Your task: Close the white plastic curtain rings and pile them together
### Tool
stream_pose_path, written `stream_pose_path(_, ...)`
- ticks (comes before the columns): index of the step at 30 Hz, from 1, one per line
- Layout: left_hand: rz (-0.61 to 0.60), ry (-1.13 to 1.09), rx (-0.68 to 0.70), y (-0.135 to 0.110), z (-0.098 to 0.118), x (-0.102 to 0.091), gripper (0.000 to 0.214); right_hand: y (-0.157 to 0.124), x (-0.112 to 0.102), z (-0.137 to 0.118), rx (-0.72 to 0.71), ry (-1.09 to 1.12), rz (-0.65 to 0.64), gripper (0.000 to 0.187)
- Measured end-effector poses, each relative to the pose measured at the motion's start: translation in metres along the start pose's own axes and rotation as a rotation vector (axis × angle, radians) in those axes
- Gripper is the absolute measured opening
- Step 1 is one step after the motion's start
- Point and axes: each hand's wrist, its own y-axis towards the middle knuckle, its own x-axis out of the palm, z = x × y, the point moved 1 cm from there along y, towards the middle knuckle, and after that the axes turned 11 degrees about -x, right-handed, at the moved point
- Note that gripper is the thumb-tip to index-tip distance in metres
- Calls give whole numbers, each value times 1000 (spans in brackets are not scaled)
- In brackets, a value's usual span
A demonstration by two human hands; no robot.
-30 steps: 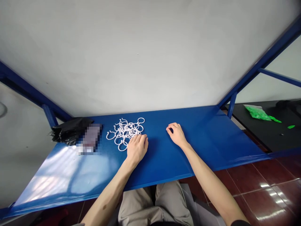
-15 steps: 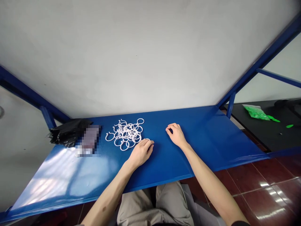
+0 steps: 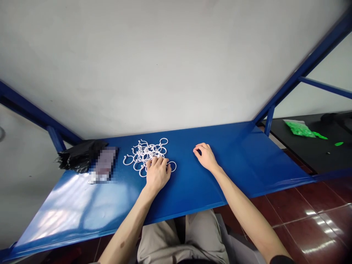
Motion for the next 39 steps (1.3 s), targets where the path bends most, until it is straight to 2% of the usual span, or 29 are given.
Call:
stream_pose_path(6, -13, 17, 76, -1, 5, -1, 18, 0, 0, -6, -1, -29, -7, 16)
stream_pose_path(9, 14, -52, 125, -1, 6, -3, 16, 0, 1, -23, -94, 54, -2, 15)
stream_pose_path(13, -10, -134, 157, 0, 8, -3, 17, -4, 7, -55, -270, 280, -95, 17)
stream_pose_path(17, 2, -217, 145, -1, 8, 0, 14, -8, 16, -71, -313, 354, -140, 13)
stream_pose_path(20, 29, -331, 107, -1, 8, 2, 13, -9, 20, -70, -274, 389, -121, 20)
stream_pose_path(24, 53, -403, 8, -1, 7, 2, 20, -10, 21, -65, -198, 416, -33, 24)
stream_pose_path(27, 18, -376, 4, -1, 7, 1, 9, -9, 20, -64, -186, 408, -10, 21)
stream_pose_path(39, -143, -662, -172, -1, 5, 6, 15, -13, 21, -65, -193, 432, -58, 17)
